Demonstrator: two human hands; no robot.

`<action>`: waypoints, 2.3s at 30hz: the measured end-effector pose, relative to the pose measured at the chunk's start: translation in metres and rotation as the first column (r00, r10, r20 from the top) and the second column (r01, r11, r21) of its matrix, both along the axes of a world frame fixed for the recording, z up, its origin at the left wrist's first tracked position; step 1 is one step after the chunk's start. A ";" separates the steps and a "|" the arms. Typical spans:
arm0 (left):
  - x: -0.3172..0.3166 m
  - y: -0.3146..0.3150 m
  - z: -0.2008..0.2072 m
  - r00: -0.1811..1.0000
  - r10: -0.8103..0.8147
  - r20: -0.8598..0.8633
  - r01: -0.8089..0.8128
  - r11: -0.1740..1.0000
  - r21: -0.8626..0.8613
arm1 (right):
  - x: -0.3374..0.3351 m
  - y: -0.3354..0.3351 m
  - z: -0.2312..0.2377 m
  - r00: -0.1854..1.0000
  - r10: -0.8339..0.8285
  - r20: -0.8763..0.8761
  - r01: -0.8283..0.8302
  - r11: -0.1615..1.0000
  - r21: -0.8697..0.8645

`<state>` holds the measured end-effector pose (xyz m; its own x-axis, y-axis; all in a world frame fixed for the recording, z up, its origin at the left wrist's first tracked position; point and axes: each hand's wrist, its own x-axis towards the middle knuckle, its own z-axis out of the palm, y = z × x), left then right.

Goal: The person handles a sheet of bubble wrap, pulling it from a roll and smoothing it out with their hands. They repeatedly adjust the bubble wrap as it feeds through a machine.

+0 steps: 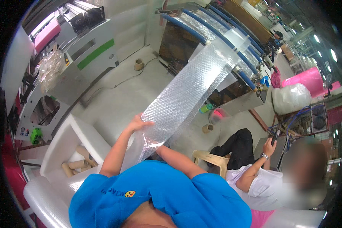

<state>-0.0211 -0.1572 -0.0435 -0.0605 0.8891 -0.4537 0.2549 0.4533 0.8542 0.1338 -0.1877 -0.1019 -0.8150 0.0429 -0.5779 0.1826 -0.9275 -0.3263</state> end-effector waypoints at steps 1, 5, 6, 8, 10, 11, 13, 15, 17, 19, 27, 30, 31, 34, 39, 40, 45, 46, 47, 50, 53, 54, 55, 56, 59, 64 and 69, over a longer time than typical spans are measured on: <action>-0.003 0.002 0.003 0.994 0.086 0.068 -0.094 0.987 0.127 | 0.006 -0.004 -0.006 0.989 0.120 0.082 -0.127 0.988 0.087; -0.031 0.014 -0.002 0.991 0.066 -0.113 -0.063 0.997 0.034 | 0.049 0.000 -0.012 0.686 0.527 0.501 -0.639 0.766 0.070; -0.031 0.016 0.000 0.987 0.035 -0.155 -0.030 0.999 0.028 | 0.066 0.005 -0.003 0.665 0.504 0.551 -0.619 0.785 0.028; -0.029 0.014 -0.004 0.988 0.030 -0.152 -0.025 0.999 0.033 | 0.105 0.028 0.021 0.876 0.137 0.463 -0.222 0.966 0.134; -0.024 0.012 -0.018 0.997 0.039 -0.069 -0.036 0.998 0.044 | 0.121 0.046 0.023 0.930 -0.319 0.183 0.278 0.935 0.220; -0.024 0.012 -0.024 0.998 0.024 -0.060 -0.021 0.999 0.048 | 0.119 0.060 0.035 0.860 -0.509 0.030 0.489 0.840 0.234; -0.022 0.014 -0.032 0.999 -0.017 -0.043 0.020 0.998 0.056 | 0.101 0.078 0.051 0.757 -0.632 0.168 0.496 0.722 0.483; -0.019 0.016 -0.024 0.995 -0.062 -0.072 0.066 0.996 0.052 | 0.098 0.069 0.025 0.655 -0.728 0.203 0.461 0.598 0.656; -0.025 0.016 -0.027 0.986 -0.062 -0.156 0.069 0.997 0.039 | 0.085 0.061 0.018 0.572 -0.807 0.146 0.512 0.491 0.705; -0.022 0.013 -0.042 0.962 -0.046 -0.271 0.054 0.998 0.020 | 0.086 0.059 0.017 0.576 -0.798 0.179 0.485 0.509 0.711; -0.023 0.019 -0.120 0.961 -0.147 -0.232 0.147 0.989 -0.016 | 0.096 0.057 0.000 0.607 -0.742 0.285 0.502 0.636 0.586; -0.002 0.050 -0.088 0.948 -0.138 -0.287 0.119 0.990 -0.081 | 0.114 0.092 0.000 0.642 -0.727 0.244 0.492 0.635 0.595; 0.003 0.065 -0.075 0.940 -0.152 -0.306 0.125 0.986 -0.108 | 0.117 0.106 0.001 0.642 -0.724 0.252 0.472 0.632 0.615; 0.013 0.101 -0.073 0.930 -0.167 -0.329 0.134 0.983 -0.122 | 0.125 0.140 0.004 0.600 -0.744 0.295 0.456 0.621 0.638; 0.035 0.163 -0.073 0.938 -0.155 -0.309 0.125 0.985 -0.115 | 0.139 0.197 0.007 0.551 -0.786 0.280 0.452 0.563 0.692; 0.039 0.174 -0.075 0.943 -0.150 -0.296 0.128 0.987 -0.093 | 0.143 0.206 0.009 0.545 -0.793 0.274 0.457 0.555 0.695; 0.049 0.232 -0.107 0.970 -0.153 -0.191 0.155 0.988 -0.006 | 0.163 0.260 0.003 0.554 -0.822 0.131 0.558 0.483 0.675; 0.052 0.243 -0.105 0.968 -0.142 -0.206 0.146 0.989 0.004 | 0.167 0.269 0.007 0.559 -0.822 0.111 0.569 0.478 0.669; 0.061 0.253 -0.095 0.967 -0.129 -0.218 0.136 0.991 0.017 | 0.172 0.277 0.006 0.540 -0.835 0.105 0.566 0.453 0.689; 0.076 0.257 -0.046 0.957 -0.151 -0.248 0.144 0.989 -0.046 | 0.177 0.285 0.003 0.459 -0.881 0.113 0.517 0.369 0.773; 0.070 0.255 -0.053 0.969 -0.106 -0.224 0.109 0.994 -0.003 | 0.156 0.277 0.005 0.269 -0.942 0.200 0.314 0.282 0.907; 0.068 0.249 -0.065 0.975 -0.086 -0.204 0.093 0.995 0.027 | 0.149 0.270 -0.003 0.142 -0.955 0.259 0.188 0.283 0.940; 0.067 0.245 -0.062 0.973 -0.125 -0.193 0.122 0.992 -0.029 | 0.143 0.263 -0.012 0.004 -0.955 0.296 0.060 0.296 0.953; 0.065 0.242 -0.049 0.970 -0.160 -0.181 0.148 0.986 -0.080 | 0.134 0.254 -0.016 -0.135 -0.921 0.365 -0.001 0.369 0.930; 0.062 0.227 -0.050 0.979 -0.199 -0.055 0.185 0.964 -0.193 | 0.107 0.218 -0.032 -0.341 -0.789 0.511 0.008 0.541 0.841; 0.062 0.174 -0.069 0.992 -0.098 0.076 0.120 0.911 -0.394 | 0.055 0.163 -0.026 0.693 -0.721 0.004 0.719 0.690 -0.081; 0.044 0.108 -0.078 0.980 -0.031 0.197 0.117 0.887 -0.446 | 0.026 0.132 -0.004 0.776 -0.615 -0.139 0.599 0.788 -0.142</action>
<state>0.0226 -0.0493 -0.1214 0.1179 0.5820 -0.8046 0.1654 0.7874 0.5938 0.1600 -0.0561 -0.1058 -0.7206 0.5194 -0.4594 -0.4780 -0.8520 -0.2135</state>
